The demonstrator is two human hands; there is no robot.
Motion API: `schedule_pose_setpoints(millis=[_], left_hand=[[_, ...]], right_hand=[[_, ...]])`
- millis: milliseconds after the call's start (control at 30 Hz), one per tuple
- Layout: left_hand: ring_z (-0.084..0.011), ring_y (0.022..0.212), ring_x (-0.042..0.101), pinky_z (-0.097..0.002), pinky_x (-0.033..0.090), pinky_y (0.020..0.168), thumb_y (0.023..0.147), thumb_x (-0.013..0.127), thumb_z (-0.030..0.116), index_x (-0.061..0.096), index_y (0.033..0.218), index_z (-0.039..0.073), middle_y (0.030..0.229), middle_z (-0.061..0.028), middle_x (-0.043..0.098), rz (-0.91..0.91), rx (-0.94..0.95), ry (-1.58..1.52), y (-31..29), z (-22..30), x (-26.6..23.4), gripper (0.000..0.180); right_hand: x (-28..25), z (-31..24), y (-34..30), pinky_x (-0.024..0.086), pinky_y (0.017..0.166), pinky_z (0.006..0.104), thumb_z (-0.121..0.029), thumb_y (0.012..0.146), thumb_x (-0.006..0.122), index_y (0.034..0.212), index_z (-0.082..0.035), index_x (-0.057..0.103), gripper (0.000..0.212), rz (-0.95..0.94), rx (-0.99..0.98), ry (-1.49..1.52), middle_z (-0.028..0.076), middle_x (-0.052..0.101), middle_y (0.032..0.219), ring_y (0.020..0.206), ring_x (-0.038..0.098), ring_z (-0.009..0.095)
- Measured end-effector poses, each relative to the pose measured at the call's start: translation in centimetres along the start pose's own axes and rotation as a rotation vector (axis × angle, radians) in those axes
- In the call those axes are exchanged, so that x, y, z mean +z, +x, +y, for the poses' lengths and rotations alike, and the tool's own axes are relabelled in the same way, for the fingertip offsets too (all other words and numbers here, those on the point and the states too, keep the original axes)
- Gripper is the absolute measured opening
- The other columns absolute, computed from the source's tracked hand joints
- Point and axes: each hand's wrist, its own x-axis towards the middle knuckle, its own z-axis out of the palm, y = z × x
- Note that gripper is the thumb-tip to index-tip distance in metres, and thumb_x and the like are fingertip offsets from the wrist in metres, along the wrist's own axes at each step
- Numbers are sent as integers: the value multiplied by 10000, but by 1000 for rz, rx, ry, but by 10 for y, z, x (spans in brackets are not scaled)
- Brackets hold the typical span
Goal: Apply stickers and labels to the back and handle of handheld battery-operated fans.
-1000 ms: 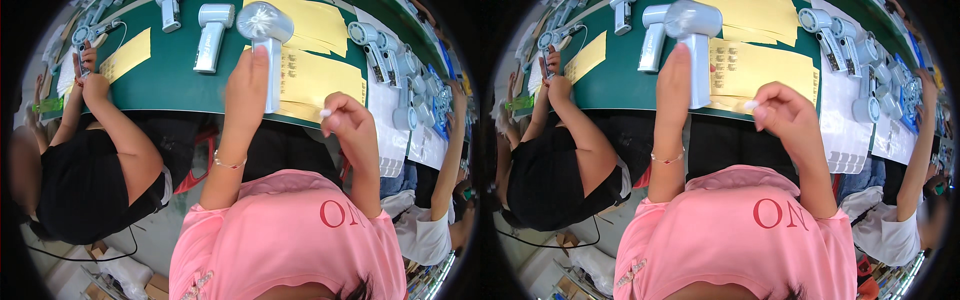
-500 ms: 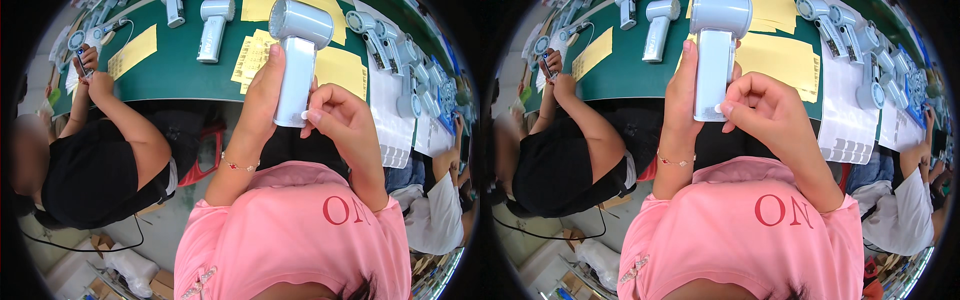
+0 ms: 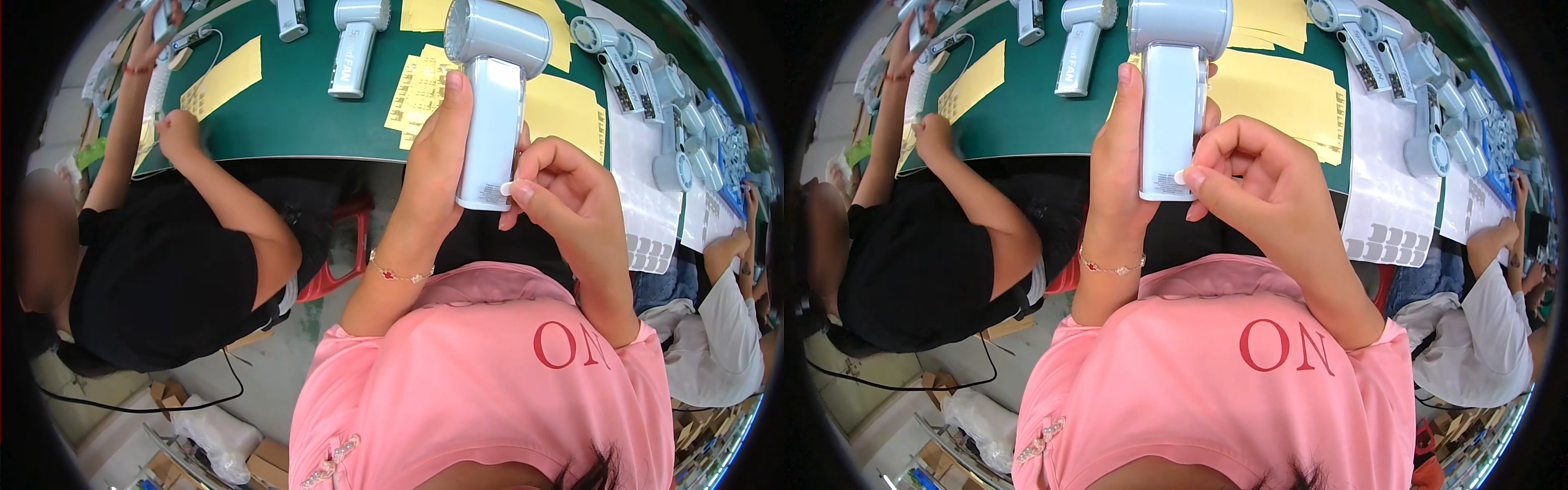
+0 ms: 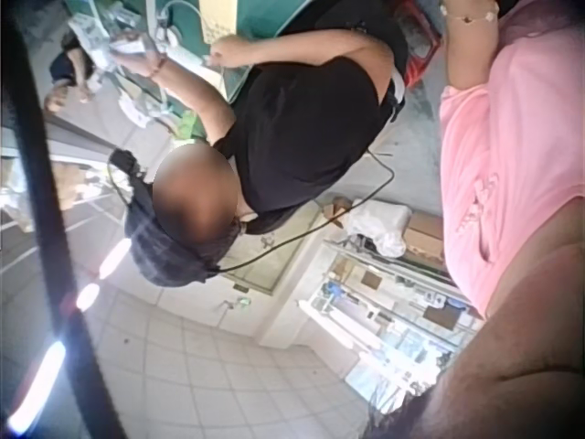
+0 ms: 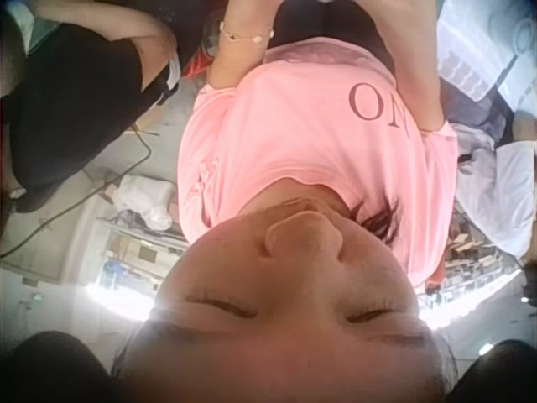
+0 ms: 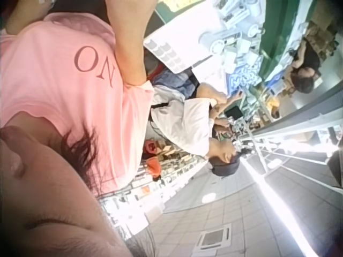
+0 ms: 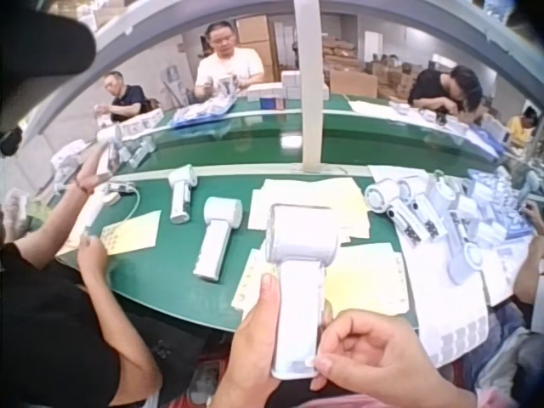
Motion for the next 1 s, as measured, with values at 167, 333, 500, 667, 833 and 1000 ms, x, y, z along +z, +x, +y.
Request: schedule_pose_setpoints(millis=[167,333,500,667,833,1000], left_hand=[[-110,623,564,-231,463,550,939,248,503,540,967,20,732,-75,581,0,-3,-39,1,-3,-4,565],[-121,601,518,-234,439,536,949,211,482,463,1139,-41,746,-101,553,2,-9,-10,-2,-2,-3,611],[-118,603,519,-230,438,536,948,208,485,463,1143,-39,746,-99,557,23,-4,10,-3,0,0,615],[-111,601,515,-222,428,527,950,210,479,466,1147,-31,747,-101,556,35,12,19,-7,1,2,603],[-114,591,543,-236,447,539,938,232,510,525,982,24,726,-80,571,9,17,0,-8,2,0,570],[-124,559,522,-230,437,530,936,180,521,509,1023,18,690,-88,565,-125,31,15,-10,11,-4,607]], right_hand=[[1,2,0,499,622,216,-6,807,594,858,34,525,94,-6,-48,4,57,550,825,695,553,94],[5,6,-1,515,625,223,7,806,592,862,39,521,96,18,-59,-5,55,544,814,700,546,86],[6,8,-1,530,619,229,13,805,593,841,32,511,92,32,-86,-24,45,533,789,686,536,74],[8,9,-3,522,584,215,22,799,598,808,15,485,114,57,-138,-113,41,535,775,663,531,61],[6,13,-4,494,529,205,17,796,602,803,13,488,114,32,-187,-138,52,543,775,632,548,76],[-33,9,1,477,580,225,0,807,576,951,26,503,163,88,-415,43,92,531,864,629,592,150]])
